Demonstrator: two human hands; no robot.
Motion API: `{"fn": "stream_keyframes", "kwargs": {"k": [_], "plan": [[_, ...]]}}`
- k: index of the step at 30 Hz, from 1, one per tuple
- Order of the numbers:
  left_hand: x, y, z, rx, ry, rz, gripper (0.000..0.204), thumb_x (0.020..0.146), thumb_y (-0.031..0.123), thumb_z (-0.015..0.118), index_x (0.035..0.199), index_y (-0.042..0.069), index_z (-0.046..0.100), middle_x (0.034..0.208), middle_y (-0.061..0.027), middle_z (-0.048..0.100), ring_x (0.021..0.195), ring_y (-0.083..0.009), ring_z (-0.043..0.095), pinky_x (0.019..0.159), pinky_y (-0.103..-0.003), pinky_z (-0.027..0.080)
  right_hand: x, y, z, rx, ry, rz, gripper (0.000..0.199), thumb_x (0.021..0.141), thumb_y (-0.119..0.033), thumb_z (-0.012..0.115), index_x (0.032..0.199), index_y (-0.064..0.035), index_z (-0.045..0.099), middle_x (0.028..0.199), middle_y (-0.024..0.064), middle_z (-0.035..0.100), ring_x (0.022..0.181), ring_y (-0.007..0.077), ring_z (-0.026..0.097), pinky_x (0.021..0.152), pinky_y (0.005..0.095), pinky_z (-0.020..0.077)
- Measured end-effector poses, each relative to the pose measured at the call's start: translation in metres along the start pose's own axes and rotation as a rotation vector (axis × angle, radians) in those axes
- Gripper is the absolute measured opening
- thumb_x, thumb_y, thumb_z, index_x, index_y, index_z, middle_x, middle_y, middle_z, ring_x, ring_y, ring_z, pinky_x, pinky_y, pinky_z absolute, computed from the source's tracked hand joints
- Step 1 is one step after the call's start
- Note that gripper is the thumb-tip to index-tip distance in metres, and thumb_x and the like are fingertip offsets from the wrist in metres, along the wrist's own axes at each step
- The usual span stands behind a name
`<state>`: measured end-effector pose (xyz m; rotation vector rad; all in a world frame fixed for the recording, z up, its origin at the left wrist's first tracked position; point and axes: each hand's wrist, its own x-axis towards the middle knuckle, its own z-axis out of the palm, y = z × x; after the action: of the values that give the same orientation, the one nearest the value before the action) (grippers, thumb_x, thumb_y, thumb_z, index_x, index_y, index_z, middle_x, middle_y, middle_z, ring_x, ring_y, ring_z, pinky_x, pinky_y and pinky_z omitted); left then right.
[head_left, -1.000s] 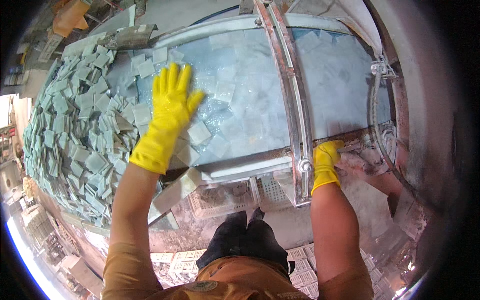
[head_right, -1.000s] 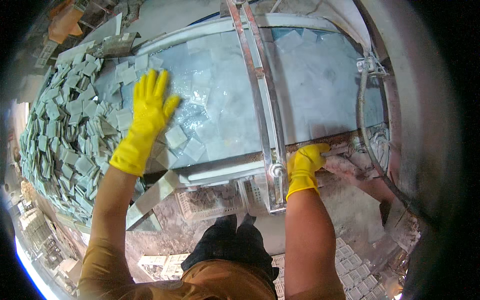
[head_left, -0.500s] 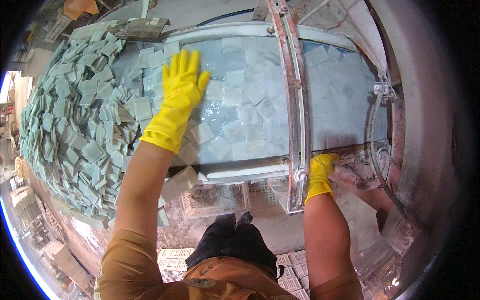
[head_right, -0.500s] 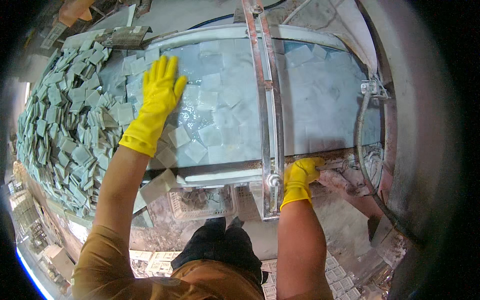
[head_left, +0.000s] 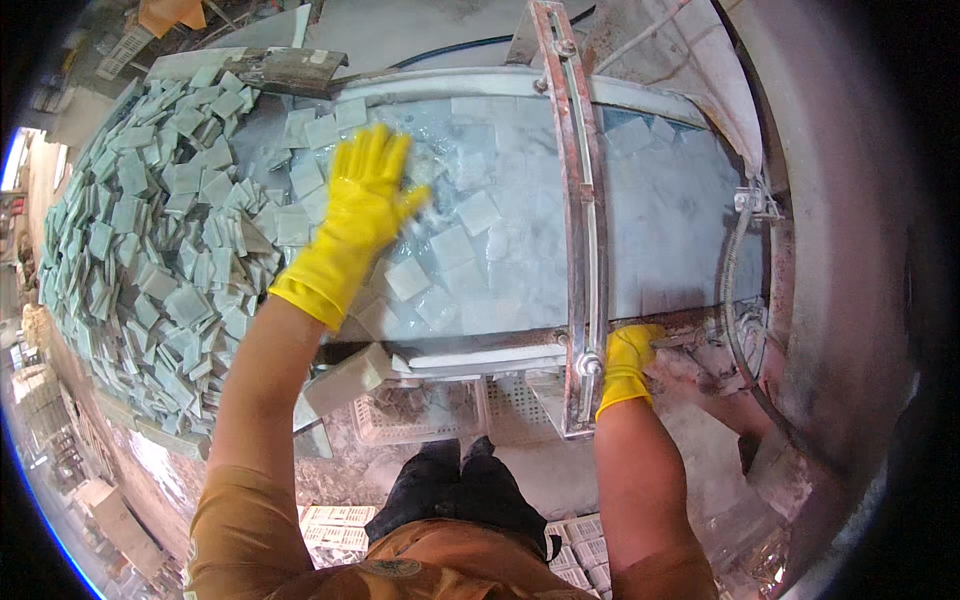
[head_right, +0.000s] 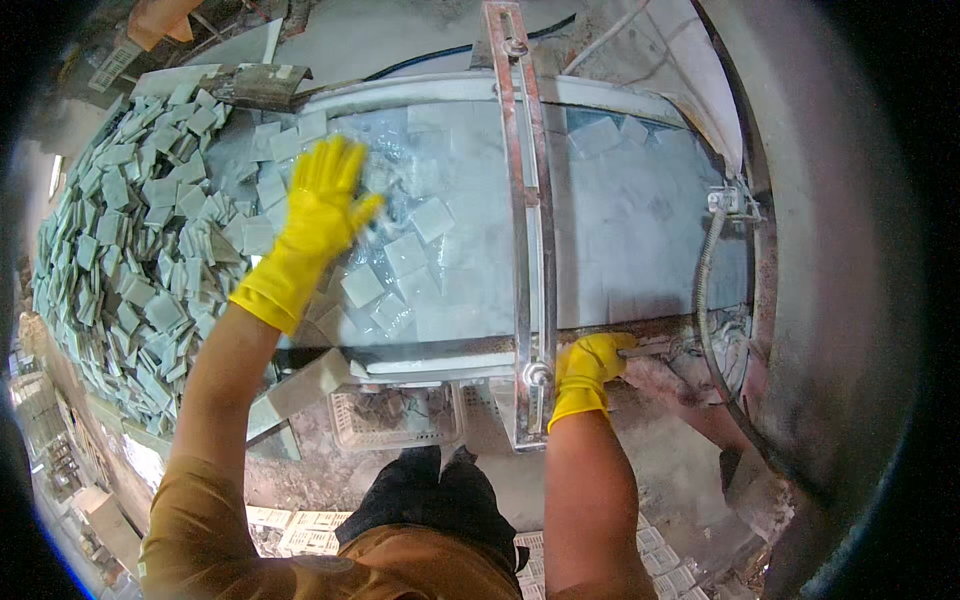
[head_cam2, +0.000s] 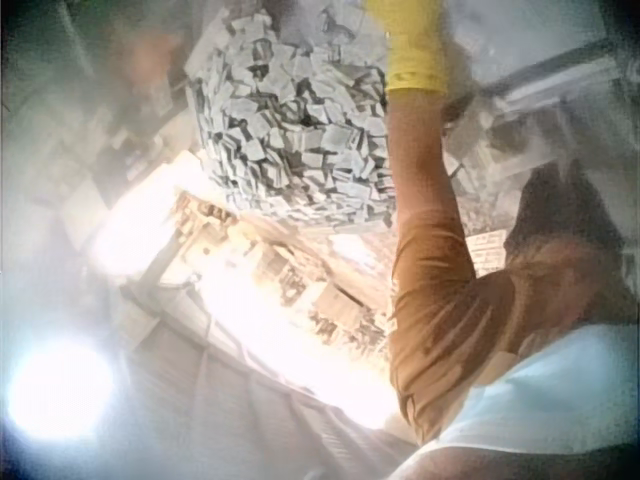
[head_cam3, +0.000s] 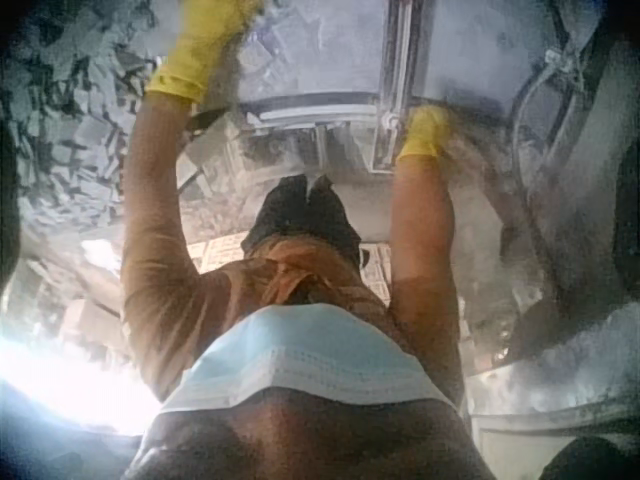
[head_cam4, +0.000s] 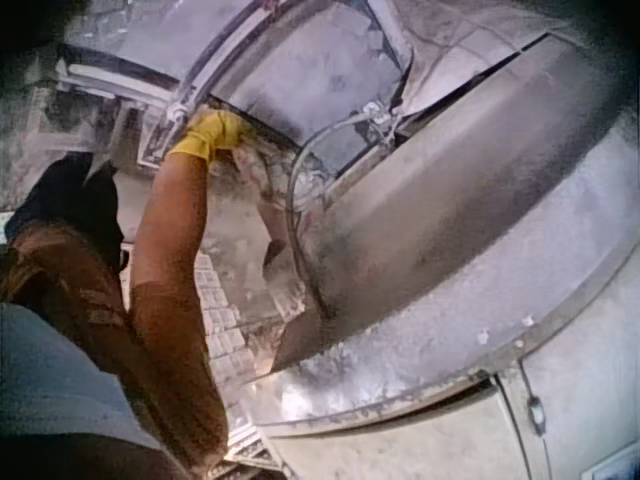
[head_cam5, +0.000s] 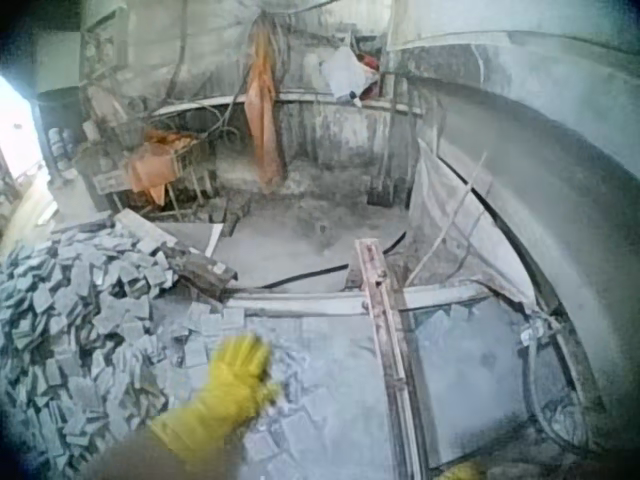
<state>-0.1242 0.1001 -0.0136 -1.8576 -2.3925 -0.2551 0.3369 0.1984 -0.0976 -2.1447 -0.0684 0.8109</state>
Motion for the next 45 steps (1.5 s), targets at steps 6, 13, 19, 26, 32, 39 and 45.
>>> {"fn": "stream_keyframes", "kwargs": {"k": [6,13,19,26,32,39,45], "plan": [[-0.02,0.012,0.013,-0.038,0.012,-0.066,0.08,0.102,0.054,0.066,0.167,0.013,0.044,0.17,-0.027,0.041,0.154,-0.0498,0.039,0.13,-0.061,0.024,-0.002,-0.001,-0.001,-0.001,0.026,0.014,0.078,0.104,-0.069,0.047,0.168,-0.0251,0.043,0.169,0.001,0.05,0.153,0.0271,0.049,0.124,0.0555,0.0345],[0.005,-0.018,-0.003,0.034,0.119,-0.031,0.075,0.099,0.042,0.072,0.163,0.011,0.049,0.163,-0.0273,0.049,0.15,-0.0492,0.045,0.129,-0.06,0.028,-0.041,-0.01,0.0,0.171,-0.051,0.171,0.08,0.103,-0.072,0.047,0.169,-0.0266,0.041,0.171,0.0002,0.048,0.154,0.0273,0.048,0.126,0.0572,0.0322],[-0.026,-0.014,-0.014,-0.064,0.048,0.101,0.075,0.1,0.035,0.072,0.165,0.009,0.046,0.165,-0.0289,0.047,0.151,-0.052,0.043,0.128,-0.06,0.028,-0.026,-0.002,-0.012,-0.148,-0.024,-0.043,0.087,0.103,-0.073,0.049,0.167,-0.0147,0.045,0.165,0.0088,0.057,0.152,0.0255,0.051,0.124,0.0378,0.0404],[0.032,-0.12,0.01,0.179,0.023,-0.432,0.085,0.1,0.059,0.068,0.165,0.008,0.045,0.166,-0.0299,0.045,0.149,-0.0527,0.044,0.127,-0.06,0.029,-0.072,-0.026,-0.001,0.113,-0.046,0.186,0.082,0.101,-0.073,0.05,0.165,-0.0225,0.049,0.166,0.0077,0.055,0.149,0.0285,0.054,0.124,0.045,0.0411],[0.012,-0.018,0.006,0.127,-0.078,-0.254,0.087,0.1,0.064,0.066,0.166,0.012,0.045,0.168,-0.0233,0.046,0.152,-0.0533,0.041,0.129,-0.059,0.027,-0.02,-0.008,-0.01,-0.069,0.068,0.041,0.081,0.099,-0.071,0.058,0.155,-0.0128,0.056,0.153,0.0143,0.064,0.135,0.0337,0.063,0.111,0.0476,0.0493],[0.034,-0.018,-0.004,-0.005,0.176,-0.12,0.084,0.095,0.051,0.078,0.163,0.011,0.049,0.166,-0.0264,0.047,0.152,-0.0504,0.043,0.127,-0.057,0.033,-0.034,-0.013,-0.004,-0.083,0.049,0.119,0.087,0.101,-0.077,0.045,0.163,-0.0147,0.049,0.166,0.0099,0.053,0.151,0.0272,0.049,0.124,0.0476,0.0397],[0.08,-0.012,0.017,-0.174,0.048,0.087,0.075,0.101,0.05,0.071,0.164,0.015,0.05,0.169,-0.023,0.044,0.157,-0.0469,0.038,0.13,-0.057,0.028,-0.06,-0.025,-0.005,0.542,-0.062,0.437,0.089,0.101,-0.077,0.045,0.165,-0.0154,0.048,0.171,0.0085,0.048,0.157,0.0259,0.044,0.126,0.05,0.0371]]}}
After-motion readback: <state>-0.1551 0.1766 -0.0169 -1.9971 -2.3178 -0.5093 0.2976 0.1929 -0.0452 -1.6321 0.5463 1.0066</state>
